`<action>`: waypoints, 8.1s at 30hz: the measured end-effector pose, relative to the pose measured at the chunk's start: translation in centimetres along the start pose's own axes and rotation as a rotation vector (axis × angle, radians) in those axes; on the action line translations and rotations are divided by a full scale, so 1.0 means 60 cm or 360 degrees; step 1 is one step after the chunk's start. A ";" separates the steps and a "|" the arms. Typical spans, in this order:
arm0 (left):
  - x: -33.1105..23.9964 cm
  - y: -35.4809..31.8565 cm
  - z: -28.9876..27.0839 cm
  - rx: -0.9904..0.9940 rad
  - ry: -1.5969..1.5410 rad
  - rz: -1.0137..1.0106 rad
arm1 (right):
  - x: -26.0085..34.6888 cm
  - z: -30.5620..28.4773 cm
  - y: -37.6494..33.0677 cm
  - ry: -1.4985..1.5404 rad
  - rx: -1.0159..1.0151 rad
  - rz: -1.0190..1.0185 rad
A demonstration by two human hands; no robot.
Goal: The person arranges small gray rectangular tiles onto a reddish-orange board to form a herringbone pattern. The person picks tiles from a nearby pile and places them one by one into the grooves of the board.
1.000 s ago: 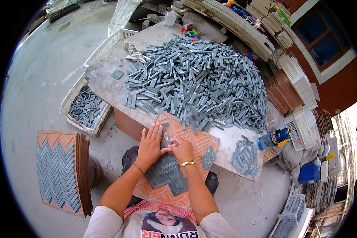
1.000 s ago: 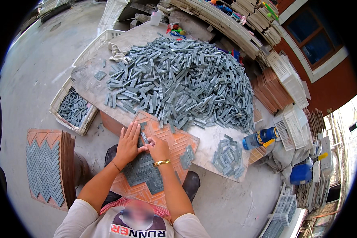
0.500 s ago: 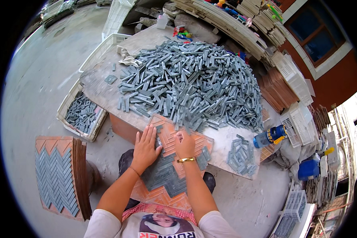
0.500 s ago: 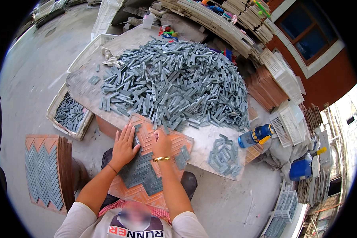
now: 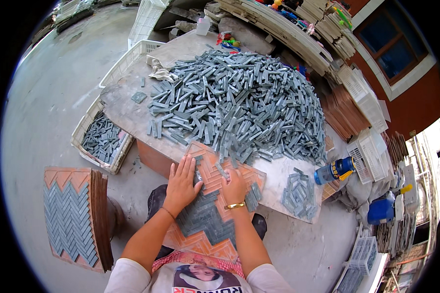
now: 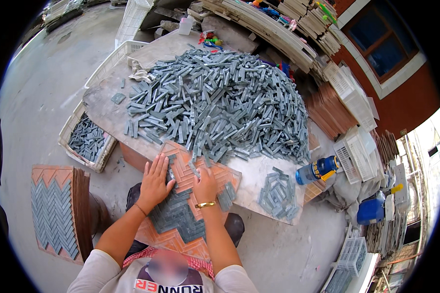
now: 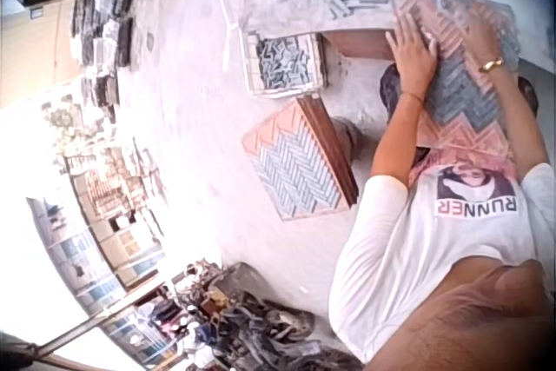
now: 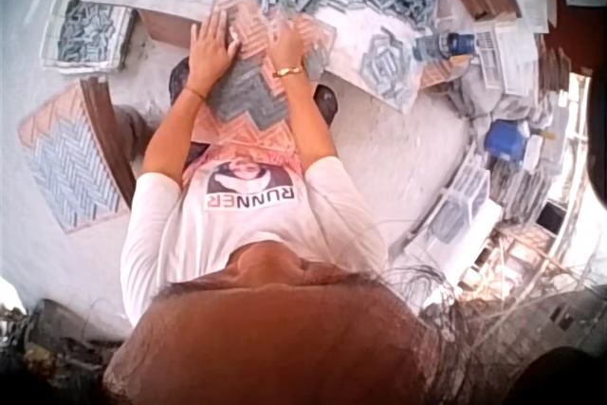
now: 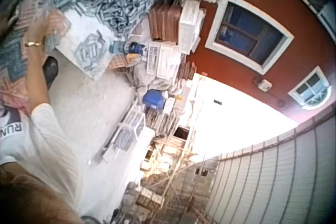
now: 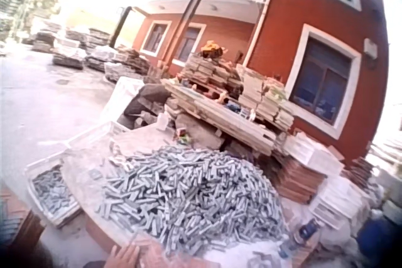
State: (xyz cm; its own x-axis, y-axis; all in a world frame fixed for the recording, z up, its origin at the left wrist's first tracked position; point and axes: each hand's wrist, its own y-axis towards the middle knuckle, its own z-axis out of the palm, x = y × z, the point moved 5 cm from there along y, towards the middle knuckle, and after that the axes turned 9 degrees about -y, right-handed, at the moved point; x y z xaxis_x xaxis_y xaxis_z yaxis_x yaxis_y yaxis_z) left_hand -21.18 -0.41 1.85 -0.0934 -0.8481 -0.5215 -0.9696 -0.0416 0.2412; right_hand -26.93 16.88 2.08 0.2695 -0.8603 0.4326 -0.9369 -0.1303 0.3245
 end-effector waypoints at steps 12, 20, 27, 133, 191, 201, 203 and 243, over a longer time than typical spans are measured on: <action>0.001 0.001 0.001 0.0005 -0.0003 -0.0020 | -0.125 -0.113 -0.049 0.0228 -0.0238 0.0376; -0.002 0.001 0.001 -0.0037 0.0042 0.0012 | -0.168 -0.158 -0.078 0.0059 0.0074 0.0297; -0.003 0.004 0.003 0.0009 0.0015 0.0002 | -0.064 -0.073 0.025 0.0417 -0.0029 0.0078; -0.031 0.009 -0.011 0.0126 0.0104 0.0297 | 0.063 0.031 0.115 0.0110 0.0201 0.0207; -0.062 -0.024 0.033 0.0106 -0.0057 0.0170 | -0.034 0.018 0.120 0.0281 0.0319 0.0282; -0.068 -0.026 0.027 0.0046 -0.0064 0.0218 | -0.062 -0.034 -0.026 0.0612 0.0461 0.0349; -0.068 -0.025 0.027 0.0049 -0.0099 0.0214 | -0.060 -0.029 -0.029 0.0593 0.0510 0.0333; -0.056 -0.071 0.016 0.0094 -0.0073 0.0210 | -0.139 -0.145 -0.082 -0.0103 -0.0096 0.0318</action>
State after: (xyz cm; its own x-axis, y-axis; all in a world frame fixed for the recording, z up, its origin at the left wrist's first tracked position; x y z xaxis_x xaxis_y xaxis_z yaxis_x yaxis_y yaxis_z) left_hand -16.94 3.10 1.77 -0.2300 -0.8191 -0.5255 -0.9596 0.1011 0.2624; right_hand -22.65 28.98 4.21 0.0629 -0.8962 0.4391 -0.9547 0.0741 0.2881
